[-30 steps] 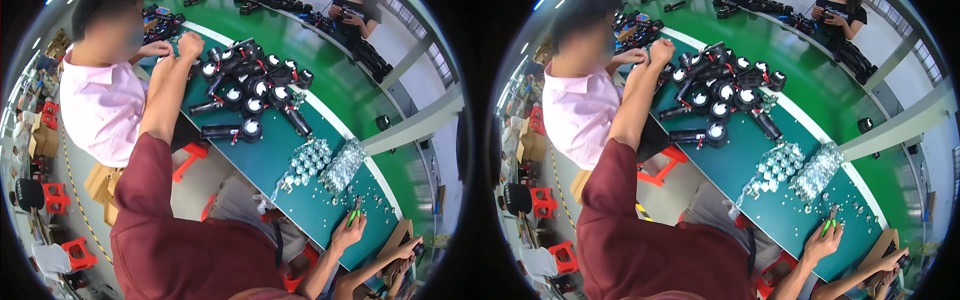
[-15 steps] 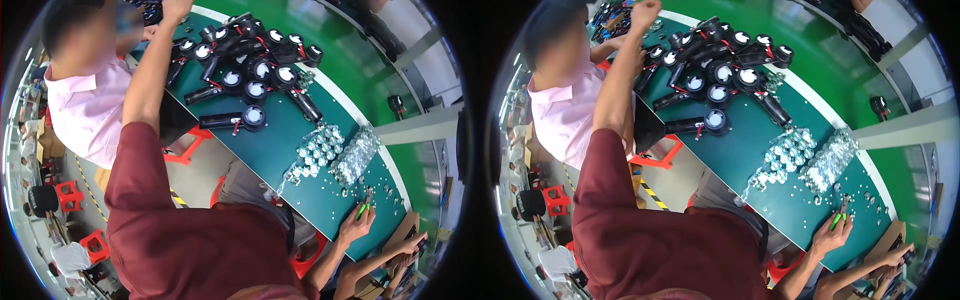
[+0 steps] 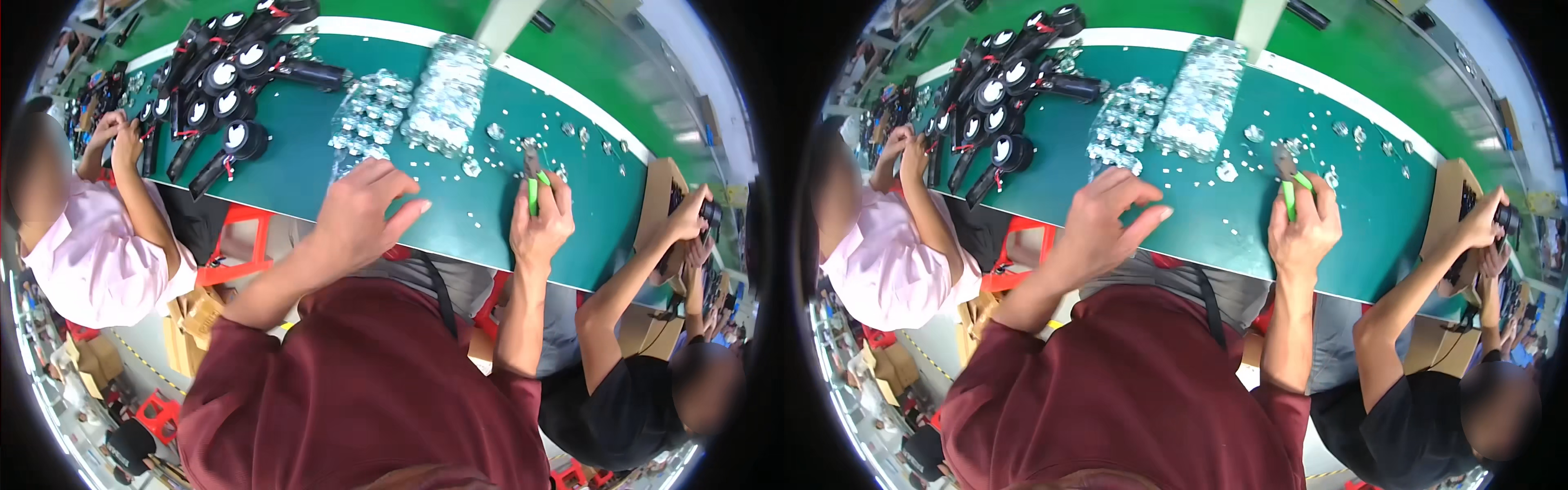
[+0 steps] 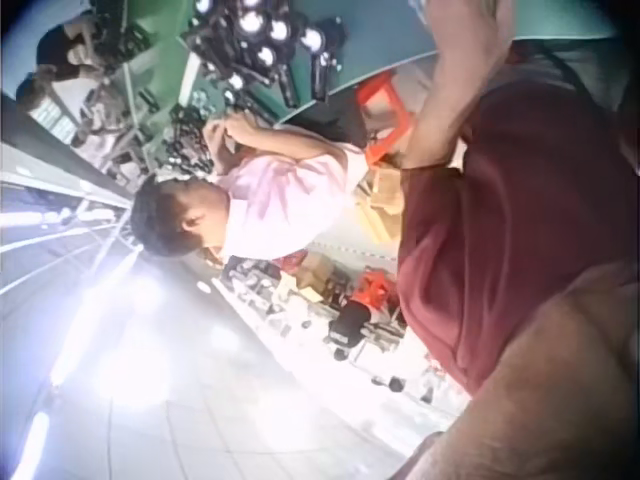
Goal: Using pliers to trim and assemble small electronic components on a production line.
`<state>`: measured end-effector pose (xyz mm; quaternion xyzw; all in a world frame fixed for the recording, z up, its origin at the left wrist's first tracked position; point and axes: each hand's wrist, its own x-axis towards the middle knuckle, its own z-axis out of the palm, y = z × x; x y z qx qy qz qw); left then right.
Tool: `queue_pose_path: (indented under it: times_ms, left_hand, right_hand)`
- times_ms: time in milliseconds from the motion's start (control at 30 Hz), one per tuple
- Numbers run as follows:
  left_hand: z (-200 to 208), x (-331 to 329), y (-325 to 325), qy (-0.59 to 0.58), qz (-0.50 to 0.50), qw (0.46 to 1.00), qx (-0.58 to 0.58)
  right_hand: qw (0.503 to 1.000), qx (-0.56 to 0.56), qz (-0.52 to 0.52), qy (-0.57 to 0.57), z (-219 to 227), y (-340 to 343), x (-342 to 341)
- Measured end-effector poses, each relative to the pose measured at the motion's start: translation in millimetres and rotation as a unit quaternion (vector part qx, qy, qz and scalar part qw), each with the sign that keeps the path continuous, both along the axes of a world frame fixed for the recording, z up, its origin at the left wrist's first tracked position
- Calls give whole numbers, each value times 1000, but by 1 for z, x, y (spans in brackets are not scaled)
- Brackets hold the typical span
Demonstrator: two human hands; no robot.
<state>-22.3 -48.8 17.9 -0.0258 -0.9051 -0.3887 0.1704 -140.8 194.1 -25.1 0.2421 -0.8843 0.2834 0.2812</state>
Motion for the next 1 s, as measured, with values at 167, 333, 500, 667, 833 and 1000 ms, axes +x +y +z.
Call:
queue_pose_path:
  times_ms: [167,333,500,667,833,1000]
  left_hand:
    - [-24,-36,62,73,75,991,-81]
    - [-45,-51,85,12,118,974,-191]
    - [-45,-44,85,70,97,978,-170]
    - [-19,-27,95,43,20,990,136]
    - [-9,-12,109,37,-37,964,262]
    - [2,16,100,-73,22,909,410]
  right_hand:
    - [999,-37,23,-17,-4,11,-1]
    - [995,-94,42,-12,-6,12,3]
    - [989,-135,68,-3,-2,16,8]
    - [949,-252,180,-58,8,8,14]
    - [907,-330,212,-154,19,12,47]
    - [856,-409,190,-254,20,1,73]
